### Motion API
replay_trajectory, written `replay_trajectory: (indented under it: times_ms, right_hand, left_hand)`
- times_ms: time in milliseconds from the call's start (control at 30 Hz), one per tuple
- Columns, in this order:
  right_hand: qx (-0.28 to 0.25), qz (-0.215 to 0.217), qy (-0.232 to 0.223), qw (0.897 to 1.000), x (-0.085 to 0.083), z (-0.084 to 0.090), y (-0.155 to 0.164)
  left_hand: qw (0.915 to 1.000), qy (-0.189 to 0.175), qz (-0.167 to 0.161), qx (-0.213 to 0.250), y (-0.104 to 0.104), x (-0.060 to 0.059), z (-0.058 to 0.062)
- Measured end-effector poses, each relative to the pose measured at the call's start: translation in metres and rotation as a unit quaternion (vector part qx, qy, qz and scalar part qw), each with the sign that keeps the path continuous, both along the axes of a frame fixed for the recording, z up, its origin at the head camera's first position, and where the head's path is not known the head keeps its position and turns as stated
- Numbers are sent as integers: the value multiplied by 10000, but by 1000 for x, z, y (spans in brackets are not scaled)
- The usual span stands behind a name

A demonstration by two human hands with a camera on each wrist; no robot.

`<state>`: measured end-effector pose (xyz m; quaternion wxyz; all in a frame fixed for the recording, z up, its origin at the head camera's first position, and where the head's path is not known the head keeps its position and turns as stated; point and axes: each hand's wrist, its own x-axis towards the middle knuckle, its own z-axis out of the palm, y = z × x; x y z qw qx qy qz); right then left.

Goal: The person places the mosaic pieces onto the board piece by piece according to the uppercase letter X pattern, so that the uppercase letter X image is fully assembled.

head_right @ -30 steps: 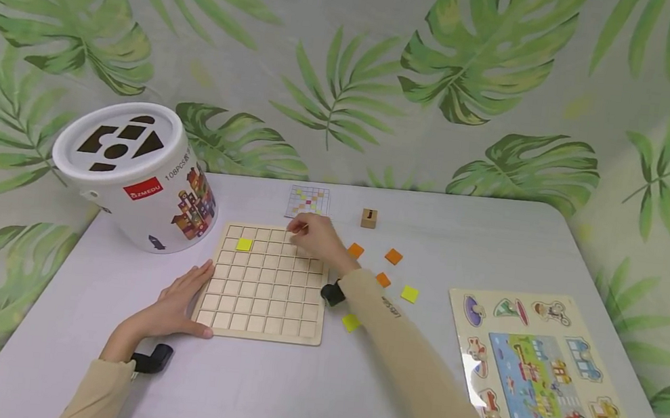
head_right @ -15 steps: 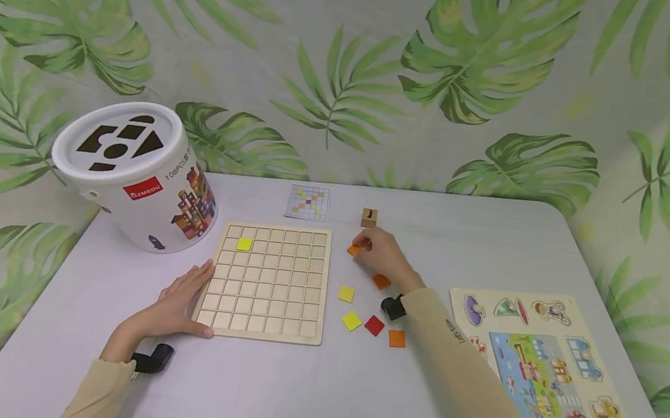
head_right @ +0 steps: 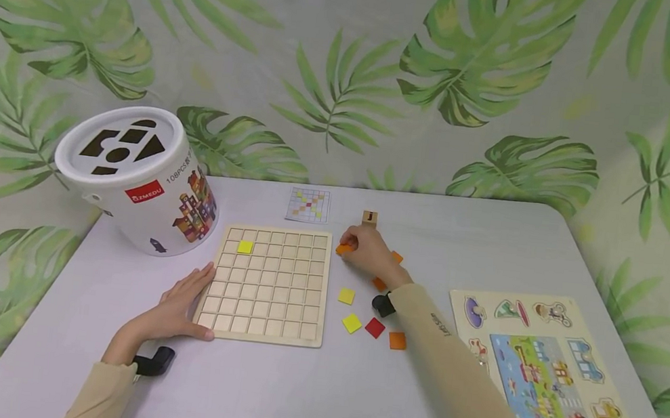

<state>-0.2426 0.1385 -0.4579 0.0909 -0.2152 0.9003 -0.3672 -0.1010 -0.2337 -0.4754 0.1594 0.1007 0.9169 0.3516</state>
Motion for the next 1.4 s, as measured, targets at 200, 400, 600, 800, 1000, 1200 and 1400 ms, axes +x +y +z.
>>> replay_trajectory:
  times_ms: [200, 400, 600, 800, 1000, 1200, 1400]
  right_hand:
    - [-438, 419, 81, 9981, 1, 6, -25]
    - [-391, 690, 109, 9968, 2, 5, -51]
    - [94, 897, 299, 9955, 2, 2, -66]
    - [279, 912, 255, 9951, 1, 1, -71]
    - [-146, 833, 22, 9964, -1, 3, -54]
    - [-797, 473, -285, 9953, 6, 17, -15]
    - [-874, 319, -499, 9944, 23, 21, 23]
  left_hand:
    - [10000, -1, 12, 12, 0, 0, 0]
    - [10000, 8, 11, -9, 0, 1, -1]
    - [10000, 3, -3, -16, 0, 0, -2]
    - [10000, 14, 0, -7, 0, 0, -2]
    - [10000, 24, -19, 18, 0, -1, -3]
    - [10000, 36, -19, 48, 1, 0, -2]
    - [10000, 62, 8, 30, 0, 1, -2]
